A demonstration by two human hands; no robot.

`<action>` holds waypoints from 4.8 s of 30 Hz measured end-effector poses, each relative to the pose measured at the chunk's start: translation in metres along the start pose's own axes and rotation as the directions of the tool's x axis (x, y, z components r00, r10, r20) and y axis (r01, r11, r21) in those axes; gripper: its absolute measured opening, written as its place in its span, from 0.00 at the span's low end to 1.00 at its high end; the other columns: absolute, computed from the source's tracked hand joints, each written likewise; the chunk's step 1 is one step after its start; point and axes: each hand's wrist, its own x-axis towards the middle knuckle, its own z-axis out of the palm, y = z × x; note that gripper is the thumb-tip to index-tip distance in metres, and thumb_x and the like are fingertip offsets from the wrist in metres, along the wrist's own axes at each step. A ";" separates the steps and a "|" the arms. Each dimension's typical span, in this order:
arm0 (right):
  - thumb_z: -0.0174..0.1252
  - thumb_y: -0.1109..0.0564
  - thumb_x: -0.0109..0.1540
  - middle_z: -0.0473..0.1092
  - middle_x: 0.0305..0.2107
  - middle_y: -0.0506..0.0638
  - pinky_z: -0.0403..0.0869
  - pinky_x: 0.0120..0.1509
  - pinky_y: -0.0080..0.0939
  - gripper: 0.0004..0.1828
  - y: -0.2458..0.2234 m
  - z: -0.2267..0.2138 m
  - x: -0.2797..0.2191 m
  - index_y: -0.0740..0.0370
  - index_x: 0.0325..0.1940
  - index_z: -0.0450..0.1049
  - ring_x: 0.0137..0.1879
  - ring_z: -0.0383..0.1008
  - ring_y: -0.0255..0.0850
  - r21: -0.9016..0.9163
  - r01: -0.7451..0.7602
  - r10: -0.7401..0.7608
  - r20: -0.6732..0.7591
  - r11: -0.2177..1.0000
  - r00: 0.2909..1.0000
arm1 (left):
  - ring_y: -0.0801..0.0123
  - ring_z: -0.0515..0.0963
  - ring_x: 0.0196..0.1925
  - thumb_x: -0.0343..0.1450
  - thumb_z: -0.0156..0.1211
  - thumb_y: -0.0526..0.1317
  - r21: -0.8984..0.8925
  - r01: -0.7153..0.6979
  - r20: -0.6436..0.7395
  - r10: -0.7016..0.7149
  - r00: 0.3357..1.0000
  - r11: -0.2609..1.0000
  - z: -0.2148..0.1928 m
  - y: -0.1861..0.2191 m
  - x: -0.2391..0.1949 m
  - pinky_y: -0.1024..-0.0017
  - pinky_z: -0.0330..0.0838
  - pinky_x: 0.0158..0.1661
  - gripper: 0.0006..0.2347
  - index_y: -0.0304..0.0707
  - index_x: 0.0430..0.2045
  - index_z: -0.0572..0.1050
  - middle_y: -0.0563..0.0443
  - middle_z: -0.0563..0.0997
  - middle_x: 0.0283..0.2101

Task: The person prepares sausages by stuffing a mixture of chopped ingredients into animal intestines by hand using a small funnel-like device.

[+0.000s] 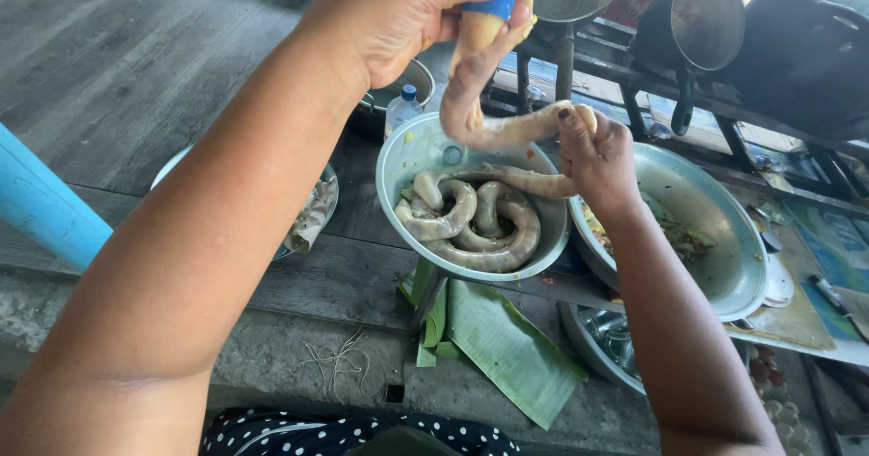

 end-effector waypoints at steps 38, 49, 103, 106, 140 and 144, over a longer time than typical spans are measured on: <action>0.74 0.52 0.48 0.75 0.39 0.51 0.75 0.47 0.42 0.27 0.048 0.058 0.059 0.63 0.48 0.77 0.44 0.74 0.37 -0.319 0.152 0.072 0.594 0.935 0.801 | 0.56 0.87 0.49 0.74 0.66 0.30 -0.309 -0.024 -0.068 0.003 0.998 0.951 0.060 -0.026 -0.060 0.64 0.83 0.52 0.23 0.36 0.63 0.62 0.32 0.83 0.47; 0.55 0.56 0.70 0.75 0.38 0.47 0.71 0.38 0.36 0.09 -0.017 -0.026 0.095 0.62 0.51 0.76 0.38 0.72 0.32 -0.135 -0.074 0.083 0.063 0.988 0.995 | 0.57 0.87 0.49 0.74 0.67 0.31 -0.317 -0.001 -0.070 -0.022 0.997 0.948 0.066 -0.024 -0.057 0.67 0.84 0.44 0.23 0.38 0.62 0.62 0.32 0.84 0.47; 0.50 0.76 0.60 0.69 0.55 0.53 0.74 0.65 0.40 0.27 -0.022 0.100 -0.105 0.64 0.63 0.61 0.60 0.72 0.39 0.392 0.092 0.024 -0.280 0.915 0.960 | 0.67 0.84 0.57 0.66 0.65 0.24 0.275 0.284 -0.339 -0.184 0.923 0.918 0.089 -0.075 -0.115 0.66 0.83 0.52 0.29 0.43 0.63 0.67 0.46 0.82 0.55; 0.46 0.76 0.50 0.56 0.67 0.46 0.72 0.67 0.43 0.36 -0.043 0.088 -0.107 0.62 0.63 0.62 0.67 0.65 0.38 0.134 0.167 -0.120 -0.302 0.977 0.946 | 0.58 0.78 0.65 0.65 0.69 0.25 0.488 0.126 -0.243 -0.004 0.970 0.864 0.084 -0.071 -0.120 0.62 0.77 0.61 0.33 0.43 0.66 0.64 0.41 0.75 0.65; 0.60 0.68 0.63 0.78 0.43 0.55 0.76 0.56 0.35 0.13 -0.038 0.047 -0.072 0.70 0.52 0.71 0.51 0.79 0.38 -0.275 -0.110 0.115 0.005 0.955 0.993 | 0.40 0.76 0.56 0.57 0.79 0.30 0.750 0.199 -0.268 0.014 0.963 0.631 0.078 -0.081 -0.098 0.63 0.75 0.49 0.35 0.41 0.61 0.69 0.26 0.62 0.63; 0.56 0.64 0.66 0.77 0.47 0.55 0.76 0.56 0.37 0.18 -0.025 0.047 -0.075 0.71 0.60 0.67 0.54 0.78 0.39 0.186 -0.150 0.154 -0.007 0.971 0.988 | 0.60 0.86 0.56 0.67 0.68 0.26 0.441 0.128 -0.318 0.021 0.948 0.888 0.069 -0.087 -0.087 0.76 0.85 0.50 0.23 0.39 0.56 0.70 0.42 0.72 0.63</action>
